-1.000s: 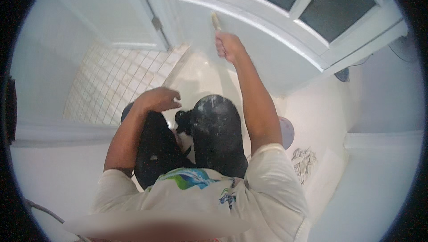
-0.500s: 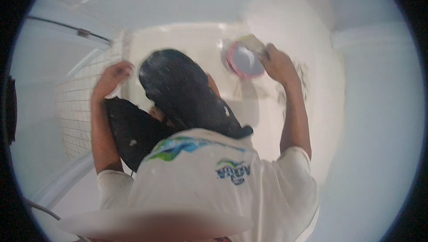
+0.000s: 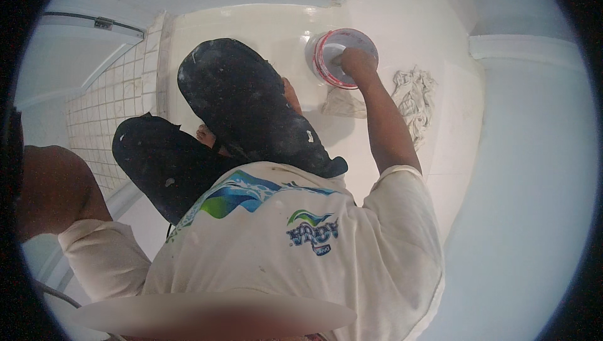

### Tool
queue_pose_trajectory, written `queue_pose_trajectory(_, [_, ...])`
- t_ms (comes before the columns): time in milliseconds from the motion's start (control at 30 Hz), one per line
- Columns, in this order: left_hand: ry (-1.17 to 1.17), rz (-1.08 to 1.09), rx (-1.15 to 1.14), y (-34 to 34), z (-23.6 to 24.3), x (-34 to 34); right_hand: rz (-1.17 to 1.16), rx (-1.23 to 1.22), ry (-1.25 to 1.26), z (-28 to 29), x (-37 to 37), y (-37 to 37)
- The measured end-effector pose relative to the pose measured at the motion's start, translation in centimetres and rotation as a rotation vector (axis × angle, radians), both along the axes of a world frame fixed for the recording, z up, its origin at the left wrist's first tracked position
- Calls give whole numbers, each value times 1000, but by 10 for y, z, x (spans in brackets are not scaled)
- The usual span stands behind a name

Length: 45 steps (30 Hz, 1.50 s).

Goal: The person moves a standing fan and picks up a paint bucket and brush. They then kneel and paint the lower section of a white door frame with white paint, repeatedly dipping the brush into the bucket.

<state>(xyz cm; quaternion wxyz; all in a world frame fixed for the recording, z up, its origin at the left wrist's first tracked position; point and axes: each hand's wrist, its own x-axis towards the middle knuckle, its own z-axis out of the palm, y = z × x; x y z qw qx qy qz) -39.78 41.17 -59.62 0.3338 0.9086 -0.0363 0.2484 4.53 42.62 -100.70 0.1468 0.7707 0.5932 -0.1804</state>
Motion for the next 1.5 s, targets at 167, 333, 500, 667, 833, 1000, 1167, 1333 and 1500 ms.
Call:
queue_pose_trajectory(167, [88,-43,84,-22,-16,13,156,-55,-29,-19,0,-12])
queue_pose_trajectory(333, [104,-30,120,-35,-45,21,129,60,-10,-32,-9,-11])
queue_pose_trajectory(500, [102,-11,124,-35,-66,23,186,153,-9,-61,8,2])
queue_pose_trajectory(667, [117,12,143,-16,-52,14,194,77,-10,-52,8,50])
queue_pose_trajectory(833, [128,32,146,-21,-44,8,203,144,-22,-105,3,-42])
queue_pose_trajectory(1000, [178,38,175,-21,-3,13,191,197,43,-23,4,34])
queue_pose_trajectory(1167, [142,10,190,-22,-6,29,100,136,-3,-6,20,63])
queue_pose_trajectory(1333, [141,32,176,-29,-51,55,151,28,33,-33,8,26])
queue_pose_trajectory(1500, [128,13,185,-23,-69,63,95,34,68,-44,40,22])
